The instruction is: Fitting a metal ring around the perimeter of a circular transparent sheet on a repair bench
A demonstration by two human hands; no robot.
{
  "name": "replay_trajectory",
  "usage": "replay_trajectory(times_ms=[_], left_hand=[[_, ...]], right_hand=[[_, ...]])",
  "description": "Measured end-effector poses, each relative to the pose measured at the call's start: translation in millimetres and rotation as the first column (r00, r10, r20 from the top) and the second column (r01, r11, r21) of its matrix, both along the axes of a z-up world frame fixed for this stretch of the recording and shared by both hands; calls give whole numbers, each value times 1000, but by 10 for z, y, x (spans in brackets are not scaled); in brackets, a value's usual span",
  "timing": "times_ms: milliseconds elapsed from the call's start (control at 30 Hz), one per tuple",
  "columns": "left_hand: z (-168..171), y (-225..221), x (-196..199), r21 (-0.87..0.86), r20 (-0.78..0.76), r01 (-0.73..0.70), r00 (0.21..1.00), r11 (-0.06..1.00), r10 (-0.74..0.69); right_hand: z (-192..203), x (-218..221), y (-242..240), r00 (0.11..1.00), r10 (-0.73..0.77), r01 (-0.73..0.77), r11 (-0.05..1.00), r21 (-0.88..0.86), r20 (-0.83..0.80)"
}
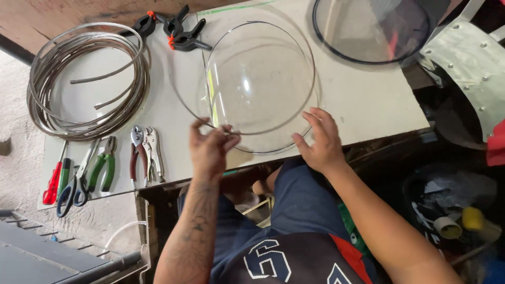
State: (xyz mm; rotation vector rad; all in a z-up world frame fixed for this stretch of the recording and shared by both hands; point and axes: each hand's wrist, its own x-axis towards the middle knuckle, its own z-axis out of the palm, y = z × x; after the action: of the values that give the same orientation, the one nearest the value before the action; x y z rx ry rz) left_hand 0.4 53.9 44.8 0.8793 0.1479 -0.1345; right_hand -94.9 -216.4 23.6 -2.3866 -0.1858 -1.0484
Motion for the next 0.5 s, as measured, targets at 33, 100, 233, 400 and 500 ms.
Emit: replay_trajectory(times_ms=[33,100,233,400,500], left_hand=[[-142,-88,-47,47,-98,44,994,998,-40],[-211,-156,-86,161,-190,95,980,982,-64],[-206,-89,-151,499,-301,295,941,815,-156],[-544,231,95,988,-149,136,957,-71,-249],[-449,247,67,989,73,-101,967,-106,-245]], right_hand=[[-126,107,-5,997,-34,34,999,-12,-69],[-343,113,-51,977,-80,70,996,-58,-199],[-493,66,-72,938,-79,59,996,-67,-338],[-495,42,-95,939,-72,55,997,-60,-337],[-499,4,-94,932,-76,57,996,-62,-354]])
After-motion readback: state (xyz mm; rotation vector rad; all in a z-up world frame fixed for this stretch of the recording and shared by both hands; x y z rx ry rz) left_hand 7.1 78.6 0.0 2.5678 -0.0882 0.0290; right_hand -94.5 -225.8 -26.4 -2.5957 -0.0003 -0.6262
